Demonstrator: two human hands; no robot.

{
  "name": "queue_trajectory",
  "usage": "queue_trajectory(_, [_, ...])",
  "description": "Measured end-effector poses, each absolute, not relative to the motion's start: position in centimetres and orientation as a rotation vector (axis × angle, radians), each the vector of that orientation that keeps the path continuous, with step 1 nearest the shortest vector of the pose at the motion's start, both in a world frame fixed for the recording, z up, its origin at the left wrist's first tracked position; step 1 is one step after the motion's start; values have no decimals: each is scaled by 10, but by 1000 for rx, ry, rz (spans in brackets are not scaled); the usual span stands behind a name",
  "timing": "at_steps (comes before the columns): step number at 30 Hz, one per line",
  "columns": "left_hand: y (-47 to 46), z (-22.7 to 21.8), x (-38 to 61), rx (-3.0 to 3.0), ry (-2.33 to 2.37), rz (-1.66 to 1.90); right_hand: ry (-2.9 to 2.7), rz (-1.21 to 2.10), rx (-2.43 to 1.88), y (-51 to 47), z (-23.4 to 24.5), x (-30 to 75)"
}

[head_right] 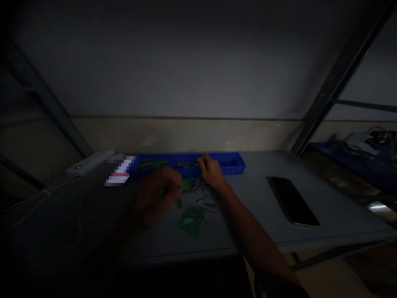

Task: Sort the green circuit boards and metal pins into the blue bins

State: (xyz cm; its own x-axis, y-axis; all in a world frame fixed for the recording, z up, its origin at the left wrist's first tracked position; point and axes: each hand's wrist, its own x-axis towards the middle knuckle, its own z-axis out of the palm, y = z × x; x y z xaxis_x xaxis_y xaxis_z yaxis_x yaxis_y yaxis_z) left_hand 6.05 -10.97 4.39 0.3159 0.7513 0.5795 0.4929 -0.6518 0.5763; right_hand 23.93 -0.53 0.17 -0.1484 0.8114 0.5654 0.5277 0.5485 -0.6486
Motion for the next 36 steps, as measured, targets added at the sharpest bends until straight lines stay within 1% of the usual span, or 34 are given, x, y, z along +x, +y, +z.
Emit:
queue_trajectory(2, [-71, 36, 68, 2316, 1259, 1304, -1824, 380, -1089, -8, 1, 233])
queue_trajectory(4, [-45, 25, 69, 2401, 1352, 1260, -1824, 388, -1069, -11, 0, 228])
queue_trajectory(7, [-28, 14, 68, 2477, 1410, 1212, -1779, 410, -1044, -13, -1, 223])
queue_trajectory(12, [-29, 13, 67, 2555, 1361, 1199, -1663, 460, -1049, -17, 1, 218])
queue_trajectory(17, [-31, 7, 62, 2533, 1410, 1221, -1645, 471, -1047, -20, -2, 211])
queue_trajectory(27, [-31, 2, 54, 2479, 1414, 1178, -1935, 335, -1002, -24, -5, 213])
queue_trajectory(33, [-38, 3, 59, 2453, 1459, 1048, -1862, 189, -1126, -16, 1, 229])
queue_trajectory(36, [-46, 5, 61, 2538, 1413, 771, -1727, 67, -1207, -6, 3, 251])
